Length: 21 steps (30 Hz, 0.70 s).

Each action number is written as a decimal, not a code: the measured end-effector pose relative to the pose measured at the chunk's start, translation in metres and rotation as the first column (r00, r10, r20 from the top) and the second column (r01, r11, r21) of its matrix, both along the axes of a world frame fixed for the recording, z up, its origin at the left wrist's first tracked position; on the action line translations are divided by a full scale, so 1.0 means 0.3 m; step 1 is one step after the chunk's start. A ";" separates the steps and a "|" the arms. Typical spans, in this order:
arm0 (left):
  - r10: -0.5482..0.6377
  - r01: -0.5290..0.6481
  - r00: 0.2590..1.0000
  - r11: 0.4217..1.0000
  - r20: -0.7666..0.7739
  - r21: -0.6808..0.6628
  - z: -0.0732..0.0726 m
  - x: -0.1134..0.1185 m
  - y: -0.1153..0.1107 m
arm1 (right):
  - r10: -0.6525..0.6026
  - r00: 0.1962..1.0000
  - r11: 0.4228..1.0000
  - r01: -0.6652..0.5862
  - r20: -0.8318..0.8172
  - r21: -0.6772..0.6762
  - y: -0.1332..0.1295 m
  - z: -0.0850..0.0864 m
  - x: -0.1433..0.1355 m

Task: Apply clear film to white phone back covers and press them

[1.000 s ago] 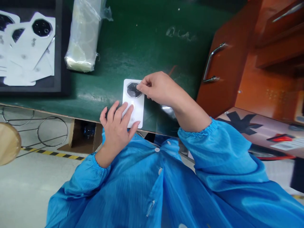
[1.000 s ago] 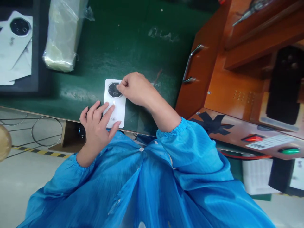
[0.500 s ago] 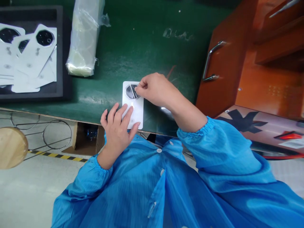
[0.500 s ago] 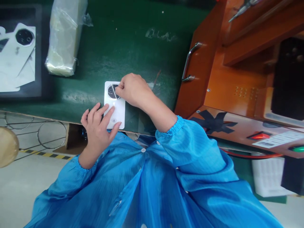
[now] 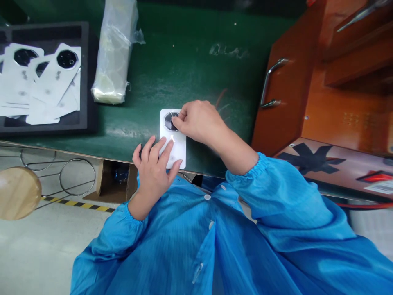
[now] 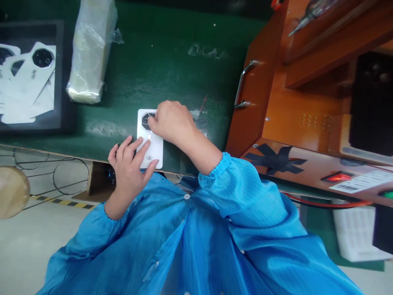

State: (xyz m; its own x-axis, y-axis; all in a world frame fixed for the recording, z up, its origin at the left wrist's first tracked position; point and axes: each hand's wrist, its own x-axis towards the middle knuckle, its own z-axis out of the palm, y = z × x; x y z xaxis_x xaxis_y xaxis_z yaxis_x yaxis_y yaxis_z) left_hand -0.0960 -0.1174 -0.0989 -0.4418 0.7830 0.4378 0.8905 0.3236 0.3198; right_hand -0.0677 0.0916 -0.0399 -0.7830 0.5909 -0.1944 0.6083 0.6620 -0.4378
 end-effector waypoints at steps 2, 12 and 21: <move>0.006 -0.006 1.000 1.000 0.019 -0.012 0.000 -0.001 -0.003 | -0.022 1.000 0.999 0.022 -0.008 0.032 -0.008 -0.003 0.001; 0.037 -0.034 0.996 0.999 0.085 -0.032 0.003 0.003 0.003 | -0.066 0.991 0.995 0.073 -0.116 0.062 0.024 -0.017 0.057; 0.089 -0.215 0.916 0.932 0.390 0.292 0.173 -0.147 -0.074 | 0.471 0.879 0.802 -0.390 -0.077 0.452 -0.381 -0.038 0.257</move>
